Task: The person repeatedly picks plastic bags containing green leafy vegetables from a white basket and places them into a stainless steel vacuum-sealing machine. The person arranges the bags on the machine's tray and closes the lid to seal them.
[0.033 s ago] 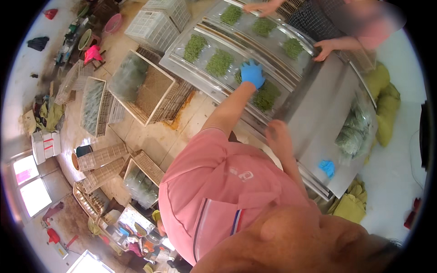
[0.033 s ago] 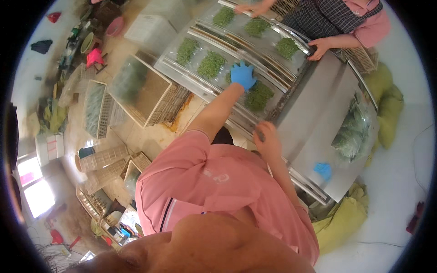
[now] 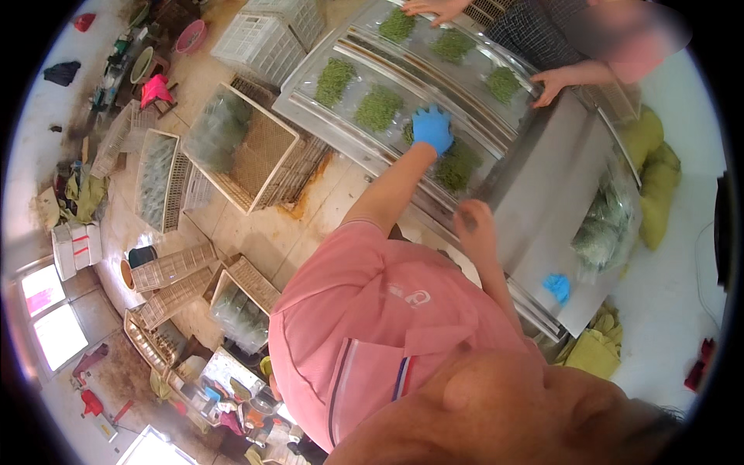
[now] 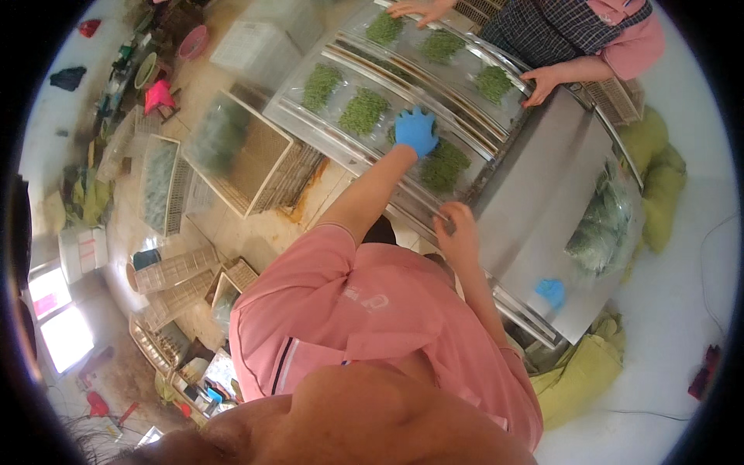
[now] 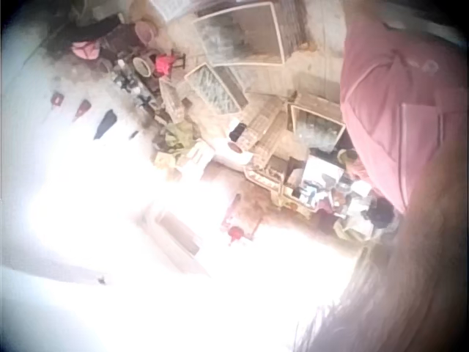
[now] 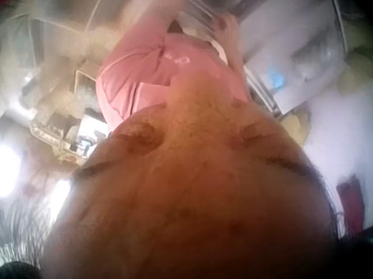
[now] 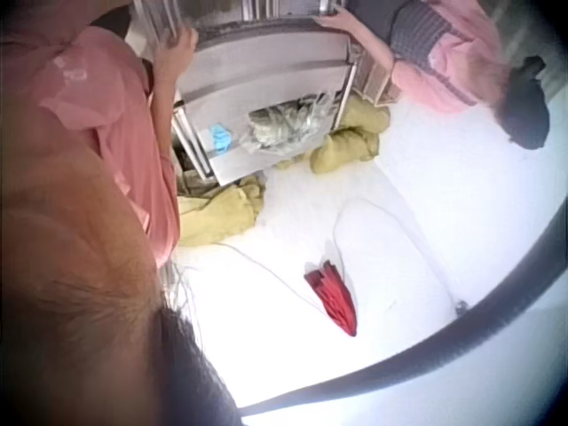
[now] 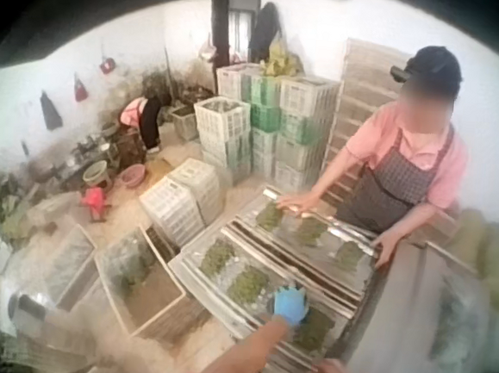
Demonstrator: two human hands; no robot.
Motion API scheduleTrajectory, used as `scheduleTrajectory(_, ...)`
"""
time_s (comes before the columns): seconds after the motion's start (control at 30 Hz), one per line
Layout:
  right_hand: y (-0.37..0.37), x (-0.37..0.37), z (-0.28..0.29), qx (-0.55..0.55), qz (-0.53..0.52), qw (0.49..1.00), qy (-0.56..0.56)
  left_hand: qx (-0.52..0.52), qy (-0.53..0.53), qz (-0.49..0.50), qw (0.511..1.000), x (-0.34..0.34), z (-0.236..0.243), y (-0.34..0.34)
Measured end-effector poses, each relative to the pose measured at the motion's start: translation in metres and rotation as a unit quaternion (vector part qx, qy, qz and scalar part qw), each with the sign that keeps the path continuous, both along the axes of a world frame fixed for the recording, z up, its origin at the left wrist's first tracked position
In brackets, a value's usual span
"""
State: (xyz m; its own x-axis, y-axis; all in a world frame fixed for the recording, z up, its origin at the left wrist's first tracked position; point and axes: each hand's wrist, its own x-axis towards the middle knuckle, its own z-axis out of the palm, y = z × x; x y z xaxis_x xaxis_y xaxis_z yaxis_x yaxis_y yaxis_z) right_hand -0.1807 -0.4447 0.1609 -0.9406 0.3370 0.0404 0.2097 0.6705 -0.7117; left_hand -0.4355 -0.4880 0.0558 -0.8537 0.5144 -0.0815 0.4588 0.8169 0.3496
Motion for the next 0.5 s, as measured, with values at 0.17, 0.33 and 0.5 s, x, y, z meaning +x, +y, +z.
scheduleTrajectory(0.17,0.04,-0.044,-0.127,-0.168,-0.297,0.938,-0.059,0.139,0.009,-0.055,0.989,0.007,-0.001,-0.053)
scheduleTrajectory(0.33,0.039,-0.092,-0.118,-0.371,-0.361,0.839,-0.169,0.34,0.064,0.057,0.937,-0.027,0.014,-0.101)
scheduleTrajectory(0.5,-0.003,-0.174,-0.107,-0.537,-0.257,0.772,-0.221,0.382,0.02,0.224,0.896,-0.123,0.015,-0.185)
